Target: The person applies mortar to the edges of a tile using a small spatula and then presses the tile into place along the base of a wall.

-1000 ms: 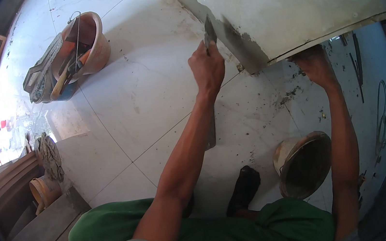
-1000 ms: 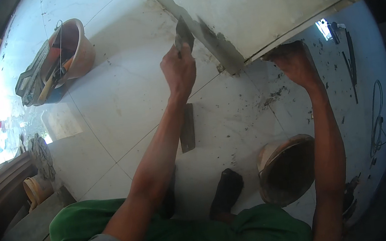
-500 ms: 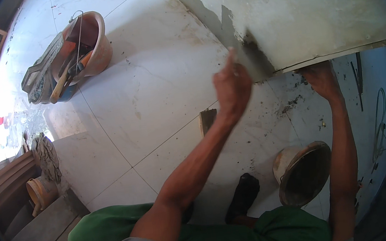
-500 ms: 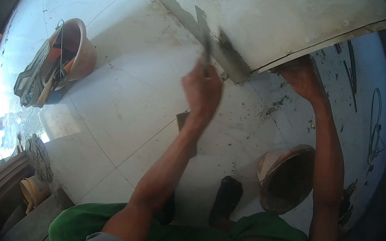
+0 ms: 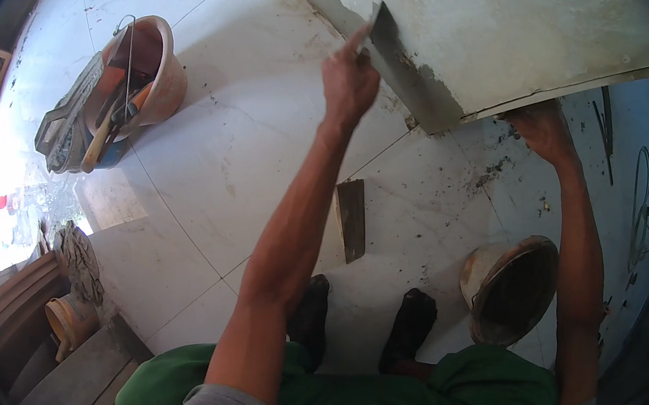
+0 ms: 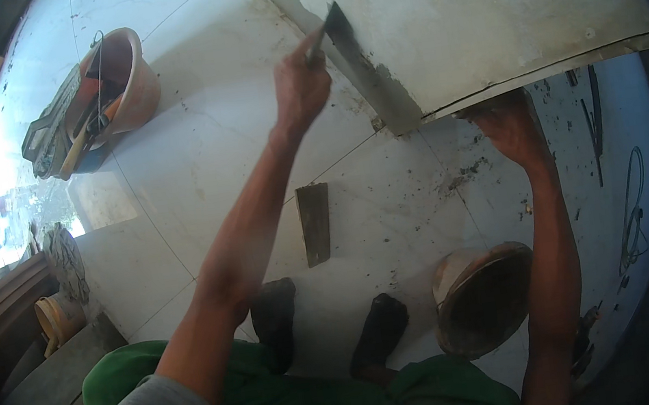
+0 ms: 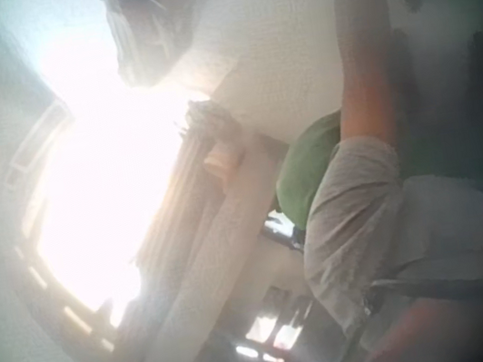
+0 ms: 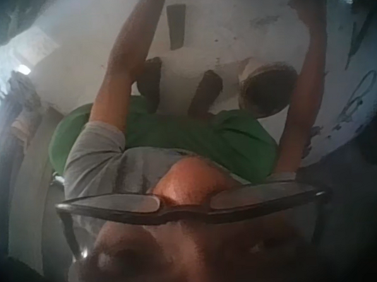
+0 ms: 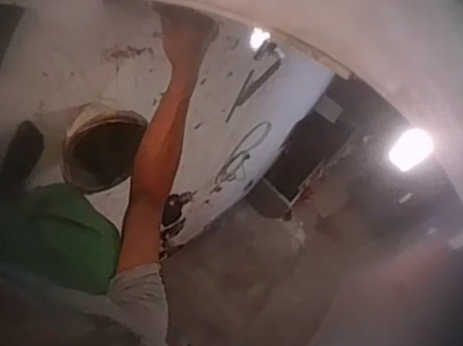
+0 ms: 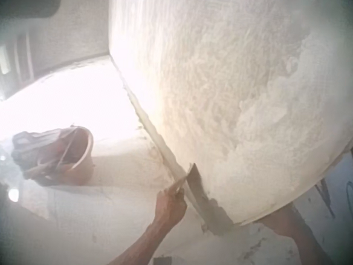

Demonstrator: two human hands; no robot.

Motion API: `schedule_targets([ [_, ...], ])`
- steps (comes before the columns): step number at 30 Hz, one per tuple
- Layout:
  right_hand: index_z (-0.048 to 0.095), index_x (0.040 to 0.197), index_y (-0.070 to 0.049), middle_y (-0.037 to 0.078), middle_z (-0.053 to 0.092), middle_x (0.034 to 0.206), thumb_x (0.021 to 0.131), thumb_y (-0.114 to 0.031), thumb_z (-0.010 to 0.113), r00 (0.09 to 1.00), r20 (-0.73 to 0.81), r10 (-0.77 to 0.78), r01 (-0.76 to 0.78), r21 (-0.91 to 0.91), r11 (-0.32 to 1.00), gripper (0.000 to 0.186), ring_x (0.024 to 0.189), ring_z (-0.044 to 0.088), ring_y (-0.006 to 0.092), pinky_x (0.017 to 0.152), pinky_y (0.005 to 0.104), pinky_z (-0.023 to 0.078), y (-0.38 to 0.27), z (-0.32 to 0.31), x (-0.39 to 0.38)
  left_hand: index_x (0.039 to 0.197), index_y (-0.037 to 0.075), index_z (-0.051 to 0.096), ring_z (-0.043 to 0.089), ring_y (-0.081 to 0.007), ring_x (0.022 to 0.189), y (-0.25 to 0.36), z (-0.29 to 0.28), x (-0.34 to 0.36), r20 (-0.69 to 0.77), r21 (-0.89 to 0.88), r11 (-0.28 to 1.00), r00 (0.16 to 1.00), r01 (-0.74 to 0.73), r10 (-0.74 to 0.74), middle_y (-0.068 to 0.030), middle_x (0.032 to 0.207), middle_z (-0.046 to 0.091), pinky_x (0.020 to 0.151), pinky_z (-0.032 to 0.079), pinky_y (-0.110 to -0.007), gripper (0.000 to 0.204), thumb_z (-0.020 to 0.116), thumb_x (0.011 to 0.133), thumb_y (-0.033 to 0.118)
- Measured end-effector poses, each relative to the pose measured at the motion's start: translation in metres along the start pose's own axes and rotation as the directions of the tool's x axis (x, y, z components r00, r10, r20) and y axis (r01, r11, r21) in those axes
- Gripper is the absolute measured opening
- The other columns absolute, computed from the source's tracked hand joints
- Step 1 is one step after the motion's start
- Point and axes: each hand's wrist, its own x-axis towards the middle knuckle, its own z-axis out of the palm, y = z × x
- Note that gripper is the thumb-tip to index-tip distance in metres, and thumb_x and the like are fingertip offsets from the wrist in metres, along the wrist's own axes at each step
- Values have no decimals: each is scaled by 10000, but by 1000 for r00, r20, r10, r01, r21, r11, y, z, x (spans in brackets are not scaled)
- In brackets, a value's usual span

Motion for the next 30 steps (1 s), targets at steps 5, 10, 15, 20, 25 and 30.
schedule_targets([
  [5, 709, 1204, -13, 201, 701, 1242, 937, -271, 756, 999, 10, 37, -37, 48, 998, 375, 1160, 614, 425, 1067, 491, 435, 0, 0, 3, 1408, 121, 667, 734, -414, 801, 12, 24, -57, 40, -29, 998, 998, 54, -52, -303, 878, 698, 756, 544, -479, 459, 583, 968, 20],
  [10, 702, 1231, -14, 204, 699, 1259, 941, -286, 755, 1000, -3, 27, -27, 88, 996, 401, 1172, 614, 429, 1079, 494, 431, -2, -3, -1, 1414, 45, 623, 698, -498, 824, 24, 27, -93, -76, -146, 989, 997, 23, -34, -326, 909, 691, 766, 546, -528, 594, 567, 847, -125],
  [15, 690, 1260, -12, 204, 686, 1292, 956, -309, 752, 1000, 28, -8, 7, 64, 998, 429, 1204, 606, 409, 1100, 478, 423, -6, 2, 9, 1486, 2, 515, 684, -513, 840, 47, 54, -80, -66, -86, 986, 987, 142, -148, -362, 1004, 660, 733, 527, -553, 620, 541, 877, -116],
  [20, 688, 1255, -10, 208, 681, 1279, 958, -300, 755, 995, 67, 79, -88, 126, 988, 421, 1200, 591, 422, 1091, 494, 423, -6, -3, 1, 1509, 33, 496, 691, -512, 810, 56, 68, -134, -37, -154, 988, 999, 24, -30, -334, 874, 672, 735, 524, -570, 579, 550, 940, -61],
  [25, 699, 1224, -8, 202, 697, 1229, 946, -283, 771, 1000, -19, -15, 17, 119, 993, 398, 1136, 616, 412, 1072, 476, 443, 2, 2, -1, 1422, 61, 601, 686, -483, 791, 29, 21, -71, -200, -17, 999, 979, 28, -31, -300, 866, 692, 721, 518, -544, 568, 528, 885, -107],
  [30, 704, 1227, -26, 199, 678, 1279, 951, -301, 765, 995, 91, 32, -47, 166, 985, 393, 1201, 577, 416, 1105, 492, 404, 7, 2, 5, 1402, 111, 650, 686, -477, 780, 9, -2, 23, -217, 17, 989, 965, -144, 144, -305, 878, 689, 732, 509, -548, 554, 572, 885, -69],
])
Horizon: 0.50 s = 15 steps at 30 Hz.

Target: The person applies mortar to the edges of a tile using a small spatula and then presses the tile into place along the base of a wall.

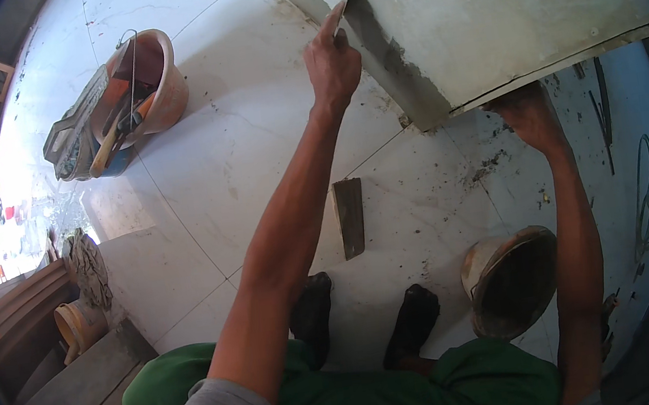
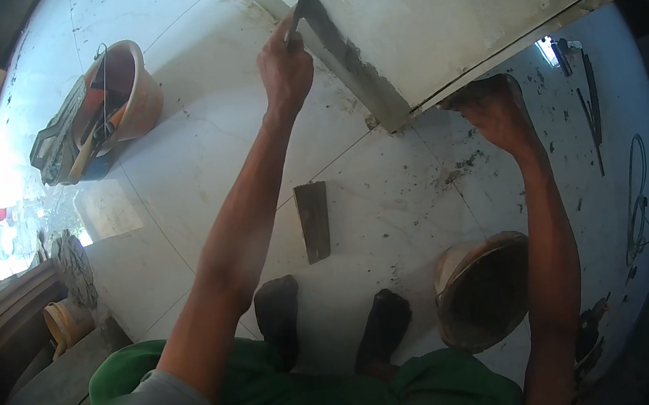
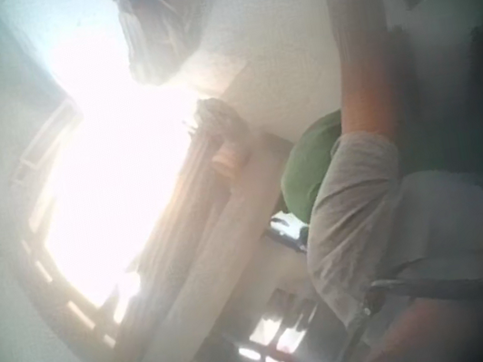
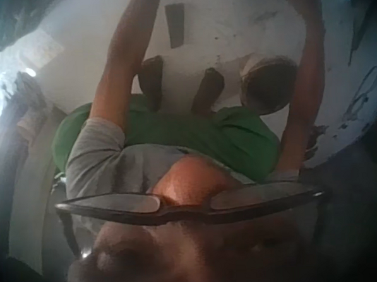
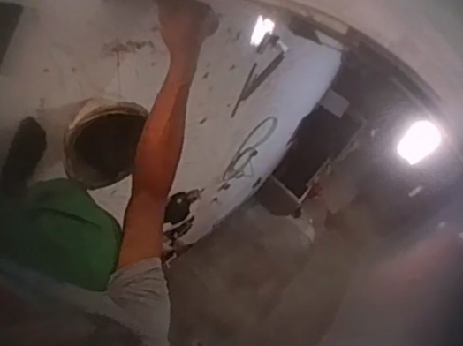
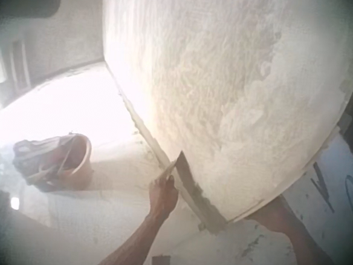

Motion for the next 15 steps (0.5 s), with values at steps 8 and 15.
schedule_targets([
  [8, 682, 1248, -23, 211, 664, 1275, 959, -332, 761, 996, -57, -66, 57, -146, 988, 430, 1230, 553, 433, 1137, 503, 371, 10, 1, -6, 1514, 170, 579, 696, -408, 715, 18, 35, -82, 98, -66, 990, 988, 126, -120, -320, 925, 685, 699, 529, -414, 612, 609, 939, -36],
  [15, 779, 1139, -51, 147, 769, 1083, 969, -87, 697, 979, -134, -157, 134, -164, 977, 192, 970, 696, 295, 927, 429, 549, -9, 0, -3, 1572, 128, 486, 720, -446, 821, 39, 59, -130, 100, -98, 981, 982, 167, -158, -320, 967, 696, 755, 549, -394, 676, 617, 932, -46],
])
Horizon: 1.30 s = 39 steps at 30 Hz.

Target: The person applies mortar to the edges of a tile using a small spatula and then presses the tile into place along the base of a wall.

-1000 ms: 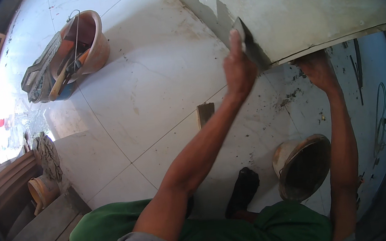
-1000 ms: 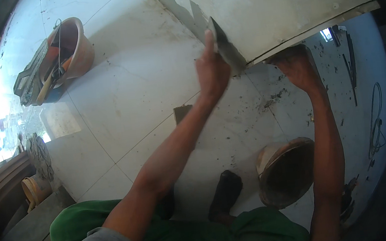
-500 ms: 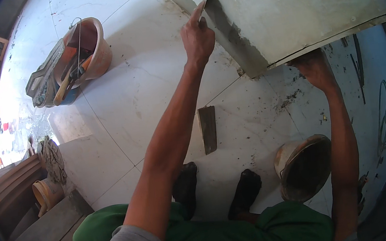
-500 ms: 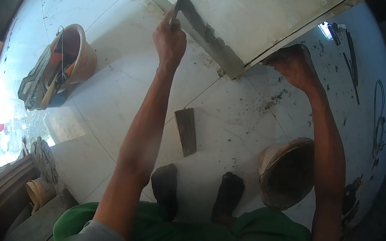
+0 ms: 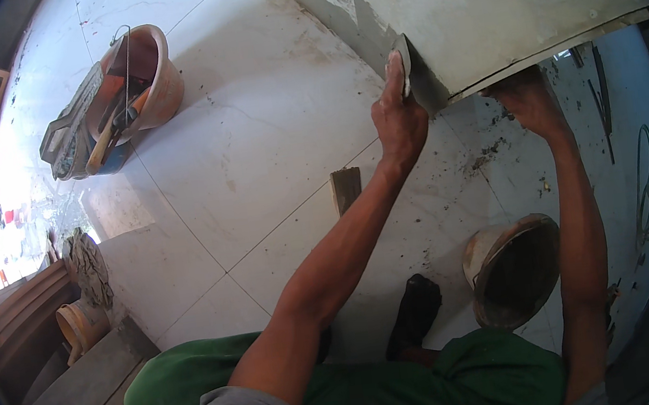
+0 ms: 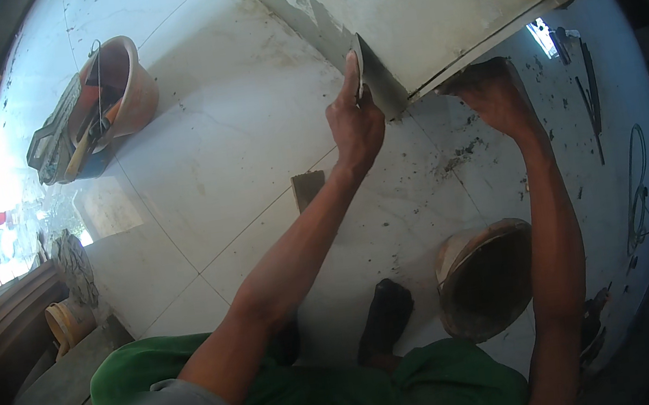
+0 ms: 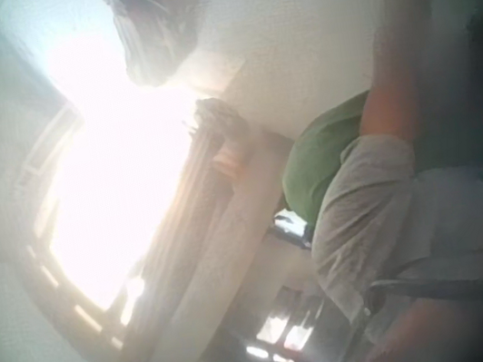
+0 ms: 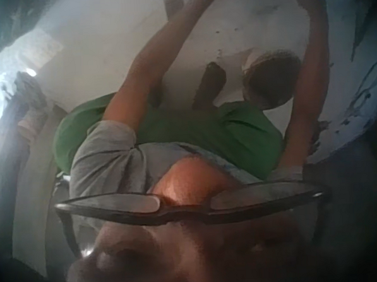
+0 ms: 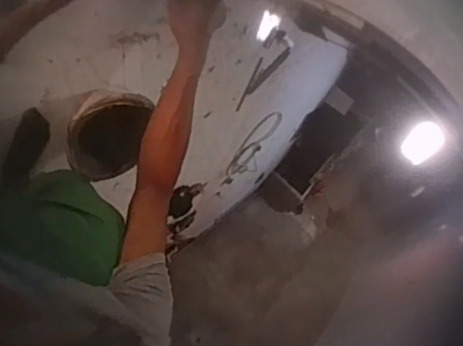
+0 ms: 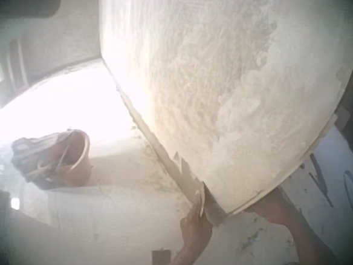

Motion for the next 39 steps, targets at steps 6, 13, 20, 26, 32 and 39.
schedule_targets([
  [6, 774, 1114, -24, 153, 766, 1075, 971, -93, 699, 999, 13, -38, 37, 92, 995, 176, 965, 696, 275, 912, 414, 544, 4, 6, 3, 1589, 77, 438, 722, -483, 929, 5, 11, -24, -121, 17, 993, 986, -114, 115, -341, 1120, 685, 800, 567, -419, 680, 609, 943, -47],
  [13, 815, 1052, -65, 163, 771, 895, 959, -102, 707, 995, -57, -79, 83, 74, 994, 147, 767, 700, 294, 748, 409, 563, 13, 6, -3, 1497, 37, 518, 712, -499, 977, 30, -29, -62, -31, 1, 984, 983, 180, -180, -330, 1090, 712, 823, 554, -507, 538, 564, 966, -38],
  [20, 816, 967, -62, 151, 712, 717, 952, -231, 758, 998, -35, -54, 55, 24, 998, 179, 607, 630, 252, 617, 402, 509, 18, 10, 1, 1210, -1, 687, 671, -509, 859, -47, -67, 62, -182, 151, 983, 980, 105, -77, -311, 898, 702, 790, 502, -563, 255, 577, 986, 52],
  [26, 826, 958, -105, 121, 732, 768, 962, -241, 751, 998, -54, -27, 30, 63, 998, 156, 628, 644, 260, 623, 420, 514, 15, 13, 0, 1128, -20, 711, 683, -498, 928, -81, -75, 145, -284, 185, 979, 958, 91, -35, -284, 971, 732, 843, 507, -548, 231, 575, 955, 47],
  [32, 847, 961, -162, 99, 772, 838, 947, -221, 760, 989, -109, -100, 81, -164, 983, 106, 703, 703, 250, 672, 395, 552, -1, 9, 0, 1114, -27, 712, 687, -495, 985, -117, -75, 219, -354, 288, 941, 933, 179, -69, -289, 1017, 738, 897, 507, -556, 241, 586, 931, 67],
  [39, 859, 1022, -219, 86, 793, 901, 927, -224, 786, 992, -96, 86, -89, -26, 996, 120, 758, 710, 234, 764, 383, 555, -7, 9, -4, 1119, -30, 717, 677, -506, 1032, -142, -60, 258, -257, 417, 899, 966, 131, -22, -294, 1044, 735, 943, 493, -573, 268, 584, 926, 100],
])
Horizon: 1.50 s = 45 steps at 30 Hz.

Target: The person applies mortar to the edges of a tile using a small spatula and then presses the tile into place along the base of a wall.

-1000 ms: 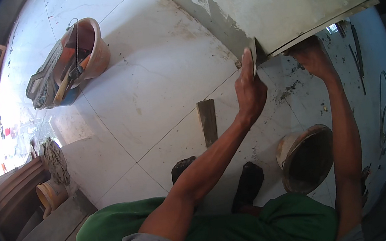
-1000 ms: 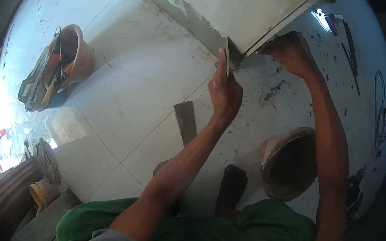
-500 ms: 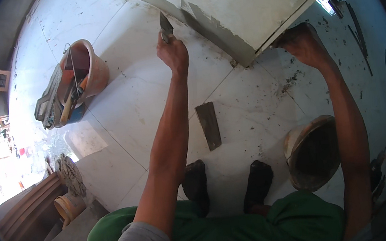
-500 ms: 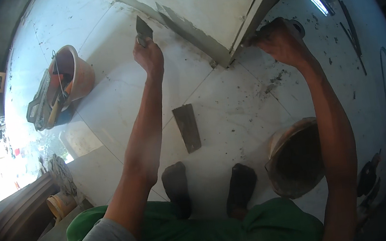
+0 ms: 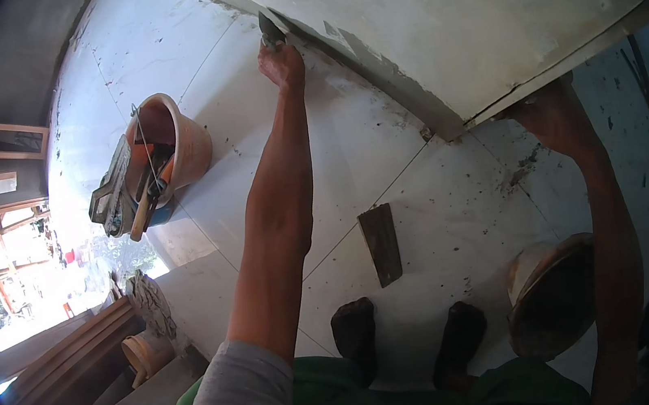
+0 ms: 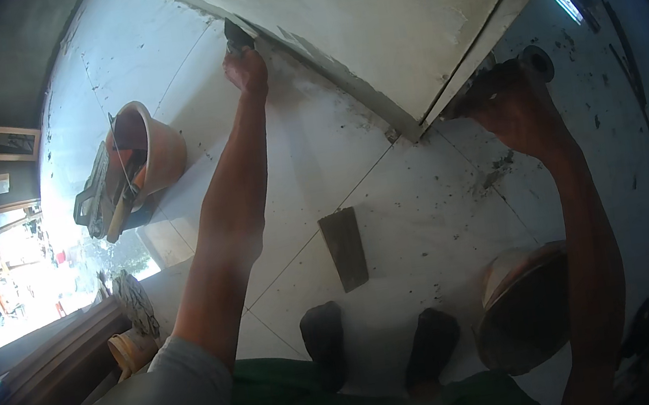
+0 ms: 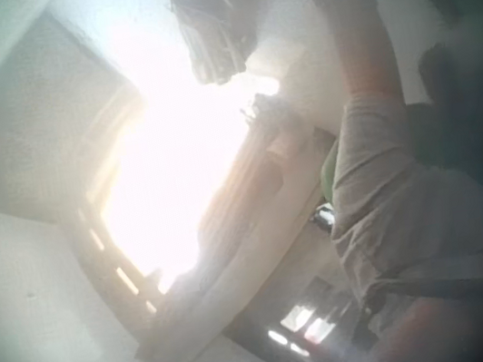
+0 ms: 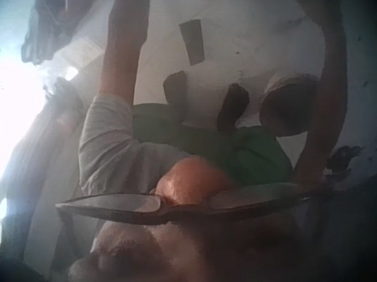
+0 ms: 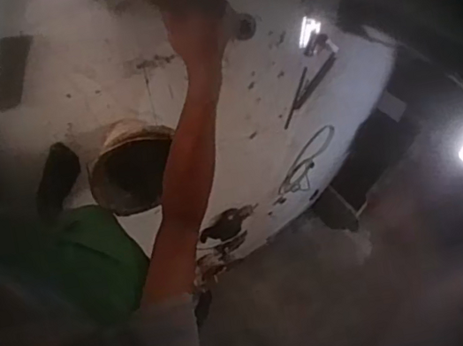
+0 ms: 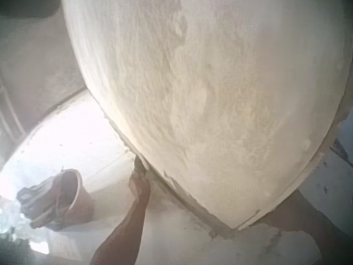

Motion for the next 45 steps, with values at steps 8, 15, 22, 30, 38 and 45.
schedule_targets([
  [8, 855, 1015, -214, 85, 796, 908, 909, -219, 806, 995, -38, -95, 98, 72, 993, 117, 724, 709, 238, 717, 375, 562, 14, 5, 1, 1129, -66, 716, 692, -520, 991, -15, 17, 3, 50, 14, 999, 998, -41, 41, -328, 982, 731, 923, 515, -578, 347, 605, 884, 152],
  [15, 840, 968, -163, 97, 785, 889, 949, -200, 736, 963, -46, -265, 266, 18, 964, 112, 735, 725, 264, 708, 378, 582, 14, 11, 11, 1065, -35, 711, 692, -526, 862, -27, 2, -58, 50, 40, 903, 903, -428, 426, -296, 867, 724, 817, 535, -585, 296, 598, 878, 164],
  [22, 834, 975, -150, 88, 760, 835, 929, -166, 709, 966, 27, -259, 259, -8, 966, 134, 695, 714, 269, 700, 392, 593, 13, 0, 9, 1195, 15, 692, 676, -534, 881, 32, -12, -155, 174, -196, 976, 977, -89, 124, -304, 892, 716, 820, 496, -603, 317, 572, 928, 134],
  [30, 827, 995, -131, 97, 771, 871, 941, -129, 705, 947, 16, -322, 322, 6, 947, 133, 711, 709, 289, 712, 399, 585, 31, 9, 8, 1438, -2, 600, 714, -474, 768, 79, -33, -238, 247, -187, 982, 968, 7, 40, -321, 881, 709, 750, 544, -523, 488, 563, 956, 71],
  [38, 772, 1030, -66, 131, 754, 941, 941, -186, 742, 954, -27, -299, 300, 64, 952, 152, 808, 699, 316, 754, 416, 561, 29, 6, 8, 1516, 27, 517, 709, -443, 751, 99, -36, -305, 243, -285, 957, 970, 47, 25, -325, 891, 693, 728, 542, -457, 557, 563, 961, 12],
  [45, 736, 1088, -18, 177, 751, 1013, 942, -253, 780, 986, 78, -146, 130, 175, 976, 280, 885, 692, 366, 831, 447, 544, 22, 4, 11, 1573, 42, 438, 719, -468, 820, 117, -32, -348, 215, -294, 950, 976, 104, -40, -353, 1030, 691, 754, 549, -443, 652, 542, 938, -63],
])
